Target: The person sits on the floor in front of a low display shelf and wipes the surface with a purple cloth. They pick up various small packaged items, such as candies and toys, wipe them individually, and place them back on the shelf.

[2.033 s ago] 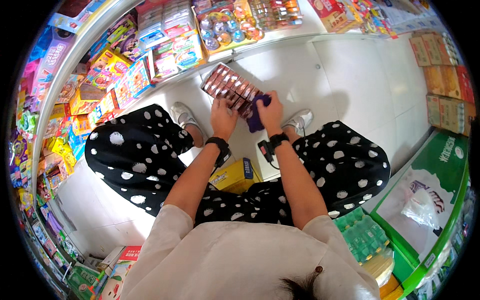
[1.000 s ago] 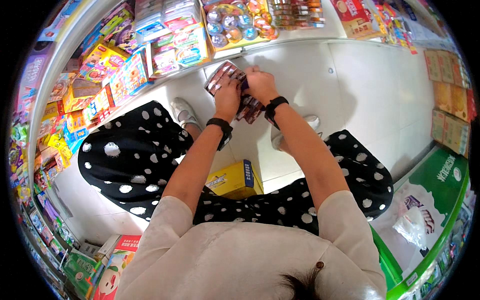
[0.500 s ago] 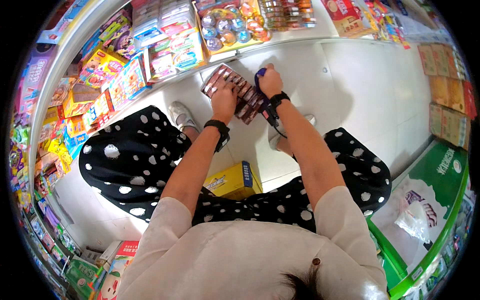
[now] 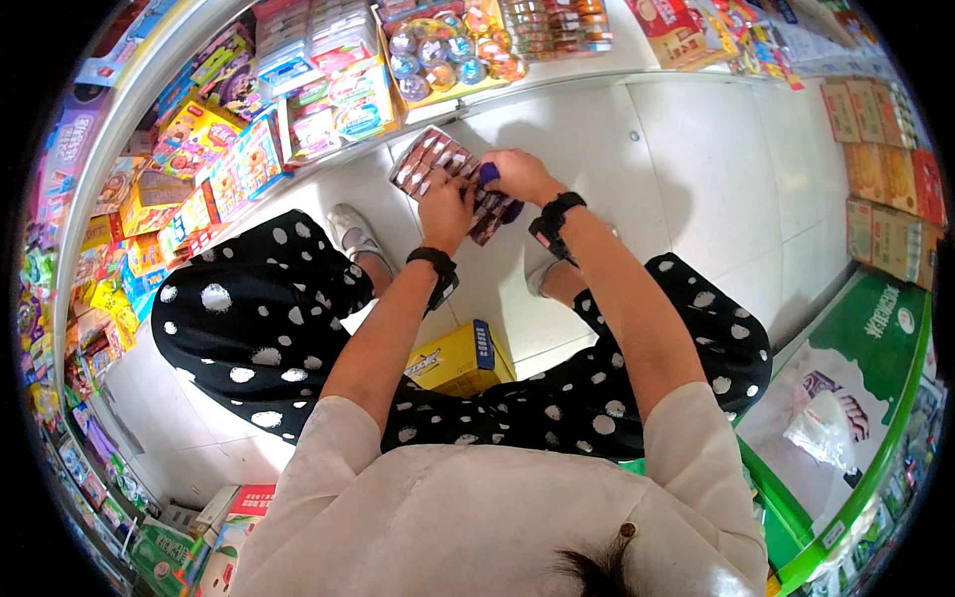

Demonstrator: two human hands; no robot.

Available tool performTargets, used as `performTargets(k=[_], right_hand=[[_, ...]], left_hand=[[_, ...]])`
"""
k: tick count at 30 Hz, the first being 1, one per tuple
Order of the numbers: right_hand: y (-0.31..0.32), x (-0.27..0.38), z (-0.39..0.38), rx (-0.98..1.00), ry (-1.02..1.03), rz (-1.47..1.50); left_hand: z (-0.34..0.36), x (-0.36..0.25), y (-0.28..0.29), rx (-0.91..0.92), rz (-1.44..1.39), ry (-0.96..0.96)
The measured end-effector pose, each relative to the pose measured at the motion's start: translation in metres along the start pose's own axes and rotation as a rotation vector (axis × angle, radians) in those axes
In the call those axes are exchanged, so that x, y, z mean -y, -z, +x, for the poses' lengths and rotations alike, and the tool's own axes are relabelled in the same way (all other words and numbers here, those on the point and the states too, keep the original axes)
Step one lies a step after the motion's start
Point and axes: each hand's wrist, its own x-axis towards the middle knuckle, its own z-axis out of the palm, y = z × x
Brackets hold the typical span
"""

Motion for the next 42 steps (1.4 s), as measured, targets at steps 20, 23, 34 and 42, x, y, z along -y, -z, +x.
performTargets(k=[20,23,34,42], right_hand=[[-0.02,-0.041,0.016,-0.201,-0.319,0.119],[-0.007,-0.048,0.006,-0.205,-0.296,0.087],[0.003,-0.026,-0.012,0.059,-0.083,0.229],[-0.002,0.002,0.01,0.119,-0.169,-0.246]], left_hand=[[0.013,0.006,0.0,0.004,-0.01,-0.018],[0.007,0.008,-0.001,0.003,-0.033,-0.006],[-0.004,-0.015,0.006,0.025,-0.071,-0.022],[0.0,-0.009,-0.002,0.028,-0.062,-0.005]])
